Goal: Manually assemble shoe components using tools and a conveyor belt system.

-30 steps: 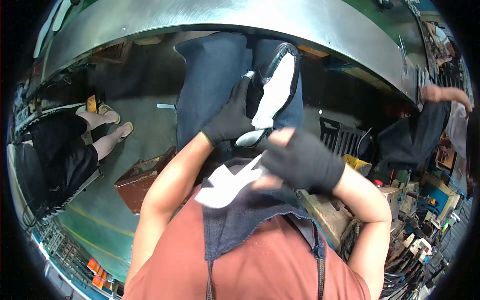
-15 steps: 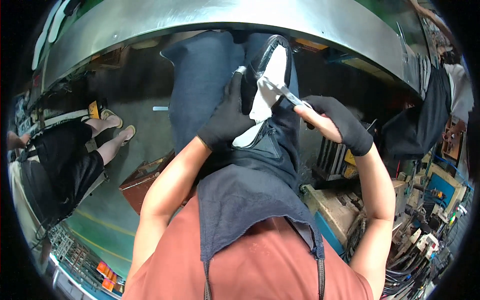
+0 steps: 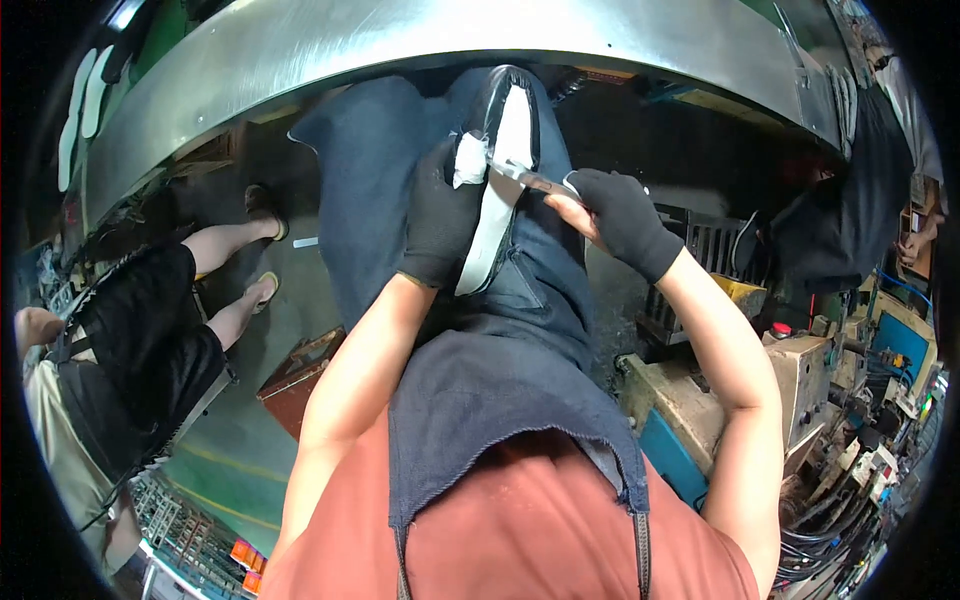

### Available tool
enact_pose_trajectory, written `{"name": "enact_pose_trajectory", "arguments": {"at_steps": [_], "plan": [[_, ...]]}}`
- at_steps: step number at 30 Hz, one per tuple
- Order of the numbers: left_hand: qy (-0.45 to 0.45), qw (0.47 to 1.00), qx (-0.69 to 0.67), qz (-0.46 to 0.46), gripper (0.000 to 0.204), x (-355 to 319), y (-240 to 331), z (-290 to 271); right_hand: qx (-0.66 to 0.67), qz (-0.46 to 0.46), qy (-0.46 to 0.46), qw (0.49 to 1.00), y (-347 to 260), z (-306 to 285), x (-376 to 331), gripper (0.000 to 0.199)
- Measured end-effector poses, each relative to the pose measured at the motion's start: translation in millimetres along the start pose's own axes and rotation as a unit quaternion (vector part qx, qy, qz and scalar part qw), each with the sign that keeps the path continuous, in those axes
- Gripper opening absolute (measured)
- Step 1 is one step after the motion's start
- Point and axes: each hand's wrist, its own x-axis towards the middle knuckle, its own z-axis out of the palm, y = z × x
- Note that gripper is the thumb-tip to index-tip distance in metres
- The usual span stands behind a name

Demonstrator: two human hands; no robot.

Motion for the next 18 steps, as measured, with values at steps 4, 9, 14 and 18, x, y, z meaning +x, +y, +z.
{"name": "enact_pose_trajectory", "arguments": {"at_steps": [4, 9, 14, 18], "plan": [[0.008, 0.997, 0.076, 0.006, 0.05, 2.8, 0.2, 6.9, 0.09, 0.067, -0.141, 0.984, -6.0, -40.9, -8.1, 0.047], [-0.006, 1.0, -0.002, -0.013, 0.048, -3.0, 18.6, 0.3, -0.036, 0.009, -0.185, 0.982, -24.6, -91.7, -8.1, 0.049], [-0.285, 0.943, 0.011, 0.171, 0.051, -11.9, -38.4, -18.7, 0.031, -0.139, -0.044, 0.989, -94.5, -74.5, 17.9, 0.034], [-0.134, 0.986, -0.094, -0.009, 0.051, -14.0, 34.0, -10.2, 0.008, 0.037, -0.128, 0.991, -43.9, -63.0, 18.6, 0.034]]}}
